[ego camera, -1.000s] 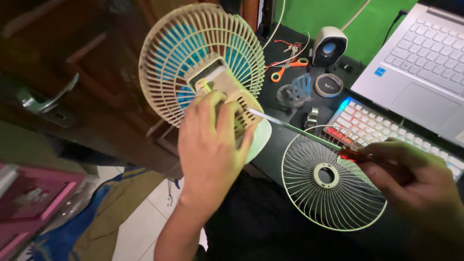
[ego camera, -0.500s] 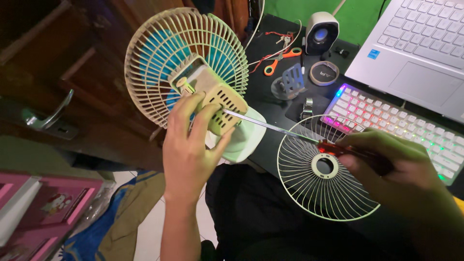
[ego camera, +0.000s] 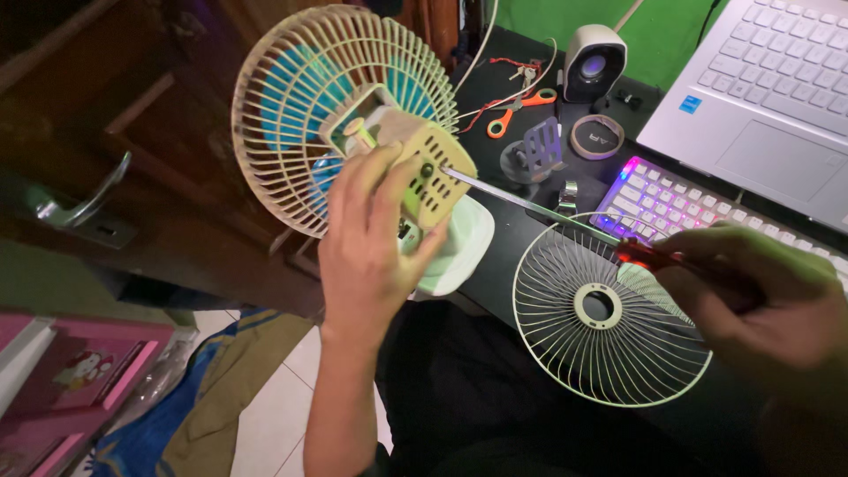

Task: The person disassembles a small desk fan using screwdrivers. They remove the front grille, unscrew the rear housing, and separate the fan blades from the motor assembly. The person then wipes the fan blades with a cloth.

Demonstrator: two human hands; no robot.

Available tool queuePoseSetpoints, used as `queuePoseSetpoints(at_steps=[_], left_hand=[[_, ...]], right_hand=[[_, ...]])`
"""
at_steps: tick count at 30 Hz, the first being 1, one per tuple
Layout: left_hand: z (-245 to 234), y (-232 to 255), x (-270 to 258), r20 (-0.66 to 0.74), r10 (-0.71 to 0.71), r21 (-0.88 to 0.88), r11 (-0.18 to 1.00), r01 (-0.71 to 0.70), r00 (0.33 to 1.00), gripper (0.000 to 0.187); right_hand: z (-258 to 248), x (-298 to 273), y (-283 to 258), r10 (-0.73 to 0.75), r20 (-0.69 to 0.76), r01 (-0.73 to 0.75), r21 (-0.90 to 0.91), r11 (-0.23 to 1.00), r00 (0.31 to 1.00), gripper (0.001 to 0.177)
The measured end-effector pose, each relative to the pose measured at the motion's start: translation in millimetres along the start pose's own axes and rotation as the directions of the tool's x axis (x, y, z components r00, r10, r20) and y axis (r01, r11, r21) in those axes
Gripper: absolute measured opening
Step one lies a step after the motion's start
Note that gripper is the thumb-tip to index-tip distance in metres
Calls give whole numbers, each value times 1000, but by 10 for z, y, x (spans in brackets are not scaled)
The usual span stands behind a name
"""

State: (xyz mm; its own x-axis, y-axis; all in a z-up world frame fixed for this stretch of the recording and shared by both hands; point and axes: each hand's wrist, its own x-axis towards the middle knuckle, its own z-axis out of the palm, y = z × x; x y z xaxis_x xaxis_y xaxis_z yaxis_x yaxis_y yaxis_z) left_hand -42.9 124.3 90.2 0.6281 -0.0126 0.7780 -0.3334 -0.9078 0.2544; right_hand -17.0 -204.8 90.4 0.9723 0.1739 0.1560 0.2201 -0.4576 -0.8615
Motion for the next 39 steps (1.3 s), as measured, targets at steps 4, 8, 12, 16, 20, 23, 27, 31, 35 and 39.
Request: queuePoseSetpoints(at_steps=[4,8,12,16,20,23,27,31,35,39], left_hand=[[67,-60,-85,-38,24,-16,1000,-24,999,78],[292,-223,-414,-180,79,-30,996,-86,981,77],[803,-317,-1021,-546,-285,-331,937,110,788,66],[1370,-543,-1467,-428,-780,-762,583,282,458,53],[1815,-779,-1617,-254,-864,-943,322,88,435,50],[1923,-846,-1550,-253,-817,-959,284,-21,518,55],[1951,-875,-1552,-233,-813,-956,293,29,533,62],[1948,-858,-1533,-227,-801,-927,352,130,554,65],[1850,-753,-1480,-332,-734,-826,529,194,592,71],[1578,-1032,-1533,-524,-566,-640,755,144,636,73]], right_hand=[[35,29,6,-3,3,3,45,999,1000,25],[-10,27,67,79,29,-79,-4,997,996,25],[-36,-3,160,16,43,-15,-29,999,999,23],[-36,5,234,-116,48,120,-99,988,992,26],[-60,-70,247,-27,33,31,-117,993,999,23],[-62,0,247,22,15,-21,-36,999,1000,26],[-19,36,292,9,-8,-9,-18,1000,1000,24],[-12,65,257,-122,-15,121,-71,990,992,24],[-26,63,179,-103,-25,104,42,994,994,25],[-30,72,236,-146,-65,148,42,988,987,17]])
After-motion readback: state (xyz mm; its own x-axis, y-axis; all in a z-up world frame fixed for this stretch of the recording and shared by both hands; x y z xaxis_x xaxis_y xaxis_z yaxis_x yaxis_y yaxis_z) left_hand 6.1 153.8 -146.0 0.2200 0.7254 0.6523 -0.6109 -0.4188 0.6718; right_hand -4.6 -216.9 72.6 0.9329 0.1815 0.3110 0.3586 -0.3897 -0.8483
